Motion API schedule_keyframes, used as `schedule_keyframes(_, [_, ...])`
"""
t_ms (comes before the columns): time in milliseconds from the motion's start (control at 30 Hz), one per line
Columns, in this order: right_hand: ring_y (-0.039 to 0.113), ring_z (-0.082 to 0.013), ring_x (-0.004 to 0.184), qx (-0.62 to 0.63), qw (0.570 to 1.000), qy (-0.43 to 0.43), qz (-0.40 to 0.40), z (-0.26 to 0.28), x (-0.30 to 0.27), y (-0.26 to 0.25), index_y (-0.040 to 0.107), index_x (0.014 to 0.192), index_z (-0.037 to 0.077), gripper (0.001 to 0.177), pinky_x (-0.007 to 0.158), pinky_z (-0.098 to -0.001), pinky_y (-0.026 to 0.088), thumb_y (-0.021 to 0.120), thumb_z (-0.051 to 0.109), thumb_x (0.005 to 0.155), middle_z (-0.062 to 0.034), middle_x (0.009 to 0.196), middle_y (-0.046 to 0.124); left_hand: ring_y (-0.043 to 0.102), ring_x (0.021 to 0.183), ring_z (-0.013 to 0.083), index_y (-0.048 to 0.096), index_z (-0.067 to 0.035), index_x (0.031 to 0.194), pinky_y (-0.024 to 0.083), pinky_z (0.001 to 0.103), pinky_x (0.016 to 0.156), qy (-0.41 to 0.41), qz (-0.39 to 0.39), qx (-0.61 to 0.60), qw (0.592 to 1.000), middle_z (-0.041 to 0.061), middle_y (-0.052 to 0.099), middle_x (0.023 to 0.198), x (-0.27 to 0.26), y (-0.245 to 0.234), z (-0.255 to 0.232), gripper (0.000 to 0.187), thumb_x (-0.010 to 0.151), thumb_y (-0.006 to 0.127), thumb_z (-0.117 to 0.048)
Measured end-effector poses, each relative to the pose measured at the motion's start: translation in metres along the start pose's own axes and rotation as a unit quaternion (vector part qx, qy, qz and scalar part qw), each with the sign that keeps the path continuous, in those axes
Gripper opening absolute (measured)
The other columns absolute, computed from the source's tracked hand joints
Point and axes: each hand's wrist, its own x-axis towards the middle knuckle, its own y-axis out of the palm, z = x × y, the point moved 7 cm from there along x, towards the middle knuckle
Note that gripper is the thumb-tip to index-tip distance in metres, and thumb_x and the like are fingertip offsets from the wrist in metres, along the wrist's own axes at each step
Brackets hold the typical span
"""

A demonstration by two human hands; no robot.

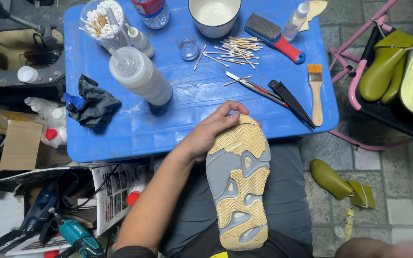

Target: The person scrapes the sole of a sneaker with a black tool and wipes it with a cloth. They then pick up a pink and blue sneaker and use a utility knife to trim the rubber edge around the toe box. Finally, they use a wooden stick to apply a substance to the trimmed area.

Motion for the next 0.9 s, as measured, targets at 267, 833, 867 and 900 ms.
schedule_keyframes(267, [0.056,-0.0261,0.121,-0.065,0.992,-0.094,0.052,0.023,-0.01,-0.009,0.045,0.146,0.001,0.08,0.1,-0.0348,0.047,0.077,0.029,0.079,-0.0202,0.137,0.055,0.072,0.108,0.0251,0.049,-0.006,0.133,0.059,0.038,0.091,-0.023,-0.064,-0.006,0.998,0.02,0.07,0.122,0.003,0.003,-0.003,0.033,0.104,0.055,-0.02])
schedule_keyframes(833, [0.051,-0.0322,0.132,-0.097,0.956,-0.196,0.194,0.088,0.009,0.004,0.042,0.144,0.002,0.1,0.109,-0.04,0.04,0.086,0.049,0.067,-0.02,0.143,0.051,0.069,0.109,0.0259,0.046,-0.008,0.138,0.058,0.038,0.091,0.091,-0.152,-0.111,0.978,0.02,0.068,0.124,-0.003,-0.005,-0.009,0.033,0.108,0.049,-0.019])
schedule_keyframes(867, [0.051,-0.0326,0.133,-0.109,0.959,-0.182,0.189,0.083,0.005,0.0,0.042,0.143,0.002,0.102,0.109,-0.0403,0.04,0.086,0.05,0.066,-0.02,0.143,0.051,0.069,0.109,0.0261,0.046,-0.008,0.138,0.058,0.038,0.091,0.101,-0.158,-0.118,0.975,0.02,0.068,0.124,-0.002,-0.002,-0.009,0.032,0.108,0.049,-0.019])
schedule_keyframes(900, [0.05,-0.0329,0.134,-0.127,0.961,-0.162,0.183,0.079,0.002,-0.006,0.042,0.143,0.002,0.103,0.11,-0.0406,0.039,0.087,0.051,0.065,-0.02,0.143,0.051,0.069,0.108,0.0262,0.046,-0.008,0.139,0.058,0.039,0.091,0.11,-0.158,-0.127,0.973,0.02,0.067,0.124,0.001,0.004,-0.009,0.032,0.108,0.048,-0.018])
